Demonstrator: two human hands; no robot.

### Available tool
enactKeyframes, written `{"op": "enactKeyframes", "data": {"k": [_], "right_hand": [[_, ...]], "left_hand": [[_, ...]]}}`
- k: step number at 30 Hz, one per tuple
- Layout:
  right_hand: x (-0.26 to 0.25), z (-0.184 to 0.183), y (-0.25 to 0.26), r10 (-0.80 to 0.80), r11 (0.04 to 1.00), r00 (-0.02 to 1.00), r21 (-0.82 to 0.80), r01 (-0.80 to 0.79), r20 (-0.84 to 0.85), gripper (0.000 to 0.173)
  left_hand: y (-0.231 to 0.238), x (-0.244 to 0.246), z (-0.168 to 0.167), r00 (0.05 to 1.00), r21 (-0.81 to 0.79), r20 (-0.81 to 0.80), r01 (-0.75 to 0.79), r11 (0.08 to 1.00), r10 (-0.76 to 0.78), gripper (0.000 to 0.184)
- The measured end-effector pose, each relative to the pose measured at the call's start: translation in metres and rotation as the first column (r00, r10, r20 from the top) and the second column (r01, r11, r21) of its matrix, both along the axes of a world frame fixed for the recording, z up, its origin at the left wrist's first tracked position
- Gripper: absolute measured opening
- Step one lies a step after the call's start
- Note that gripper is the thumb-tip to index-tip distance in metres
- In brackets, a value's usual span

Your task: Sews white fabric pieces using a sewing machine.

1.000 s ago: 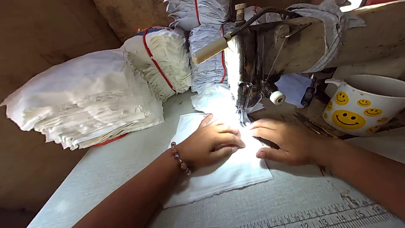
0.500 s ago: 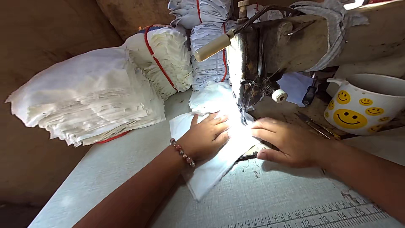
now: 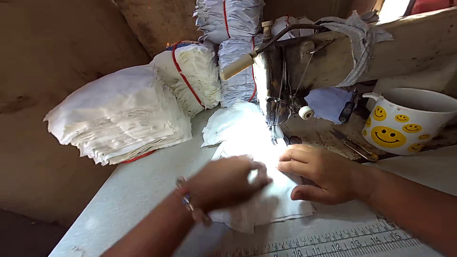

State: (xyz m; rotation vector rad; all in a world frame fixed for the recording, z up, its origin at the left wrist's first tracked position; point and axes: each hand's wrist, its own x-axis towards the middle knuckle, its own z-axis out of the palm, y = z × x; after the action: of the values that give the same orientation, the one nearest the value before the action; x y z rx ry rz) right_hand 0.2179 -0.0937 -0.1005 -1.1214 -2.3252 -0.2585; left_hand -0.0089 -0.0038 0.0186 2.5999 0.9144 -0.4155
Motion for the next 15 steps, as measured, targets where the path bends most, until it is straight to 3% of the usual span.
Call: {"op": "enactKeyframes", "data": {"k": [1, 3, 5, 7, 9, 11, 13, 15], "right_hand": [[0.001, -0.001, 0.001, -0.003, 1.0, 1.0, -0.017, 0.003, -0.013, 0.068], [0.002, -0.002, 0.004, -0.006, 0.999, 0.999, -0.041, 0.004, -0.033, 0.067], [0.003, -0.003, 0.005, -0.009, 0.997, 0.999, -0.072, 0.005, -0.049, 0.067], [0.004, -0.001, 0.004, -0.022, 0.996, 0.999, -0.084, 0.018, -0.046, 0.067], [0.002, 0.001, 0.002, -0.03, 0.999, 0.999, -0.019, 0.029, -0.034, 0.064], [-0.005, 0.006, 0.001, -0.018, 0.997, 0.998, 0.071, 0.023, -0.067, 0.058], [-0.016, 0.015, 0.004, -0.008, 0.994, 0.995, 0.108, 0.018, -0.097, 0.047], [-0.035, 0.028, 0.011, -0.038, 0.999, 0.99, 0.005, 0.039, -0.138, 0.038]], "left_hand": [[0.018, -0.001, 0.006, 0.985, 0.034, 0.158, -0.071, 0.997, 0.065, 0.034], [0.065, 0.006, 0.008, 0.914, 0.127, 0.357, -0.253, 0.959, 0.194, 0.043], [0.105, 0.018, 0.006, 0.868, 0.136, 0.313, -0.443, 0.886, 0.386, 0.061], [0.124, 0.03, -0.006, 0.844, 0.132, 0.194, -0.528, 0.839, 0.5, 0.08], [0.122, 0.041, -0.017, 0.851, 0.182, 0.056, -0.523, 0.832, 0.523, 0.078], [0.12, 0.044, -0.021, 0.844, 0.143, 0.052, -0.535, 0.833, 0.533, 0.07], [0.125, 0.036, -0.027, 0.794, 0.023, 0.248, -0.578, 0.816, 0.555, 0.057], [0.125, 0.023, -0.03, 0.596, -0.204, 0.52, -0.608, 0.767, 0.611, 0.045]]}}
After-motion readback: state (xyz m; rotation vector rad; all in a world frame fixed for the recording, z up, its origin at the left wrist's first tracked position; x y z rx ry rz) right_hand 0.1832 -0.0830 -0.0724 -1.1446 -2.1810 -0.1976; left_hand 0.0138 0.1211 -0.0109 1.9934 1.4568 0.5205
